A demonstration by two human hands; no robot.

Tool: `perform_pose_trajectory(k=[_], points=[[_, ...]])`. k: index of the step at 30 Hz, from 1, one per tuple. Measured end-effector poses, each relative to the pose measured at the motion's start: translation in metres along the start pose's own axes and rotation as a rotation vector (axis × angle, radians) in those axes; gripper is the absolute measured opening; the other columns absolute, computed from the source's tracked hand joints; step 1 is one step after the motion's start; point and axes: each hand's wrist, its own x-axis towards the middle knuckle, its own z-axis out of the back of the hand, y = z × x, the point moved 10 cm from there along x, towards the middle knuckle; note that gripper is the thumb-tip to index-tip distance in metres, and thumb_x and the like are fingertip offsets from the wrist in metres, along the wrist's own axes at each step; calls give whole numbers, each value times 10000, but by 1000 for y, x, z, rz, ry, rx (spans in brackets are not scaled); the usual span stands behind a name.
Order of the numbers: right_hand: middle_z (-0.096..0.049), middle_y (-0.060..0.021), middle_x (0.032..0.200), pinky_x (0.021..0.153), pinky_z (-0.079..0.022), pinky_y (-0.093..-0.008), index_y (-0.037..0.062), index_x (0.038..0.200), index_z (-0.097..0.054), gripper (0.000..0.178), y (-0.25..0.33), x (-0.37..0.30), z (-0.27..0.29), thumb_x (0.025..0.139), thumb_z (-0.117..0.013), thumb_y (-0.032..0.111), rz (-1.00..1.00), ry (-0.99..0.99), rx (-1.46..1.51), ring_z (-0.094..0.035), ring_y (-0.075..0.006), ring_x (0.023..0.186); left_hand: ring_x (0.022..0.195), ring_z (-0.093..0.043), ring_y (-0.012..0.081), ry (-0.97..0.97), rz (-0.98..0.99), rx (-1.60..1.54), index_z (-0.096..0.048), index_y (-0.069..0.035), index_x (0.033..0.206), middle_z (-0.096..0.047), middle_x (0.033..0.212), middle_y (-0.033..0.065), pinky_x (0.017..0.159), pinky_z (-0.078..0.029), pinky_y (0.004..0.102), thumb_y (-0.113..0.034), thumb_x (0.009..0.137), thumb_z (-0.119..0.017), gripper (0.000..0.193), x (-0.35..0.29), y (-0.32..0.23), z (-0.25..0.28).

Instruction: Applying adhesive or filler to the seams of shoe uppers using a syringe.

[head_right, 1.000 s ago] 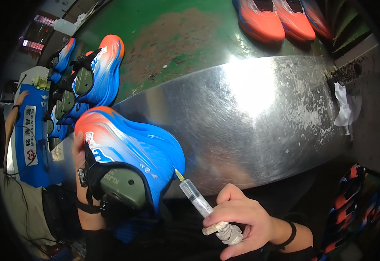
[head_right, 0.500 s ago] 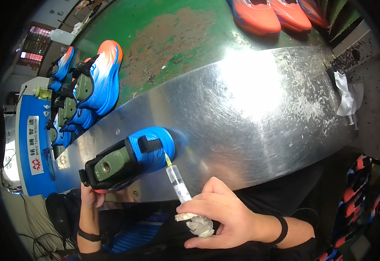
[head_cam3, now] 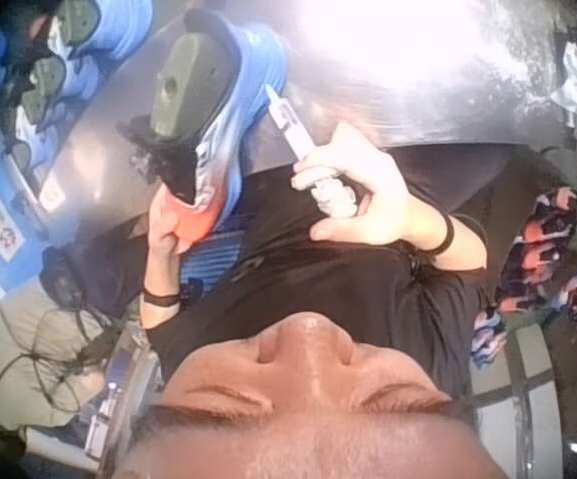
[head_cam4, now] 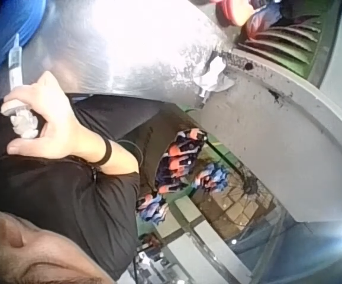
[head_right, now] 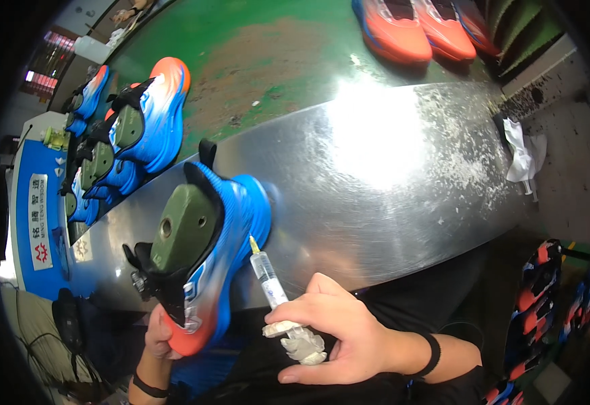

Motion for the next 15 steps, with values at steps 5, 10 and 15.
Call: perform_pose_trajectory(k=[5, 10, 15], points=[[-658, -34, 930, 637, -342, -279, 38, 1059, -620, 523, 11, 7, -9, 637, -831, 263, -33, 68, -25, -424, -159, 653, 1168, -512, 279, 178, 125, -185, -277, 69, 1353, -490, 1271, 182, 1025, -381, 402, -120, 660, -719, 844, -2, 26, -20], [-684, -60, 904, 614, -317, -268, 3, 1062, -621, 601, 22, 0, -19, 617, -847, 336, -138, 150, 46, -427, -144, 674, 1236, -446, 261, 269, 211, -298, -207, -24, 1408, -416, 1340, 151, 1052, -345, 409, -24, 665, -686, 884, -2, 42, -41], [-683, -38, 879, 583, -303, -263, 28, 1034, -631, 552, 45, -6, -29, 631, -837, 343, -184, 196, 38, -462, -122, 630, 1254, -424, 247, 354, 267, -411, -224, -28, 1400, -415, 1347, 134, 1072, -313, 414, 1, 676, -656, 843, -4, 48, -62]])
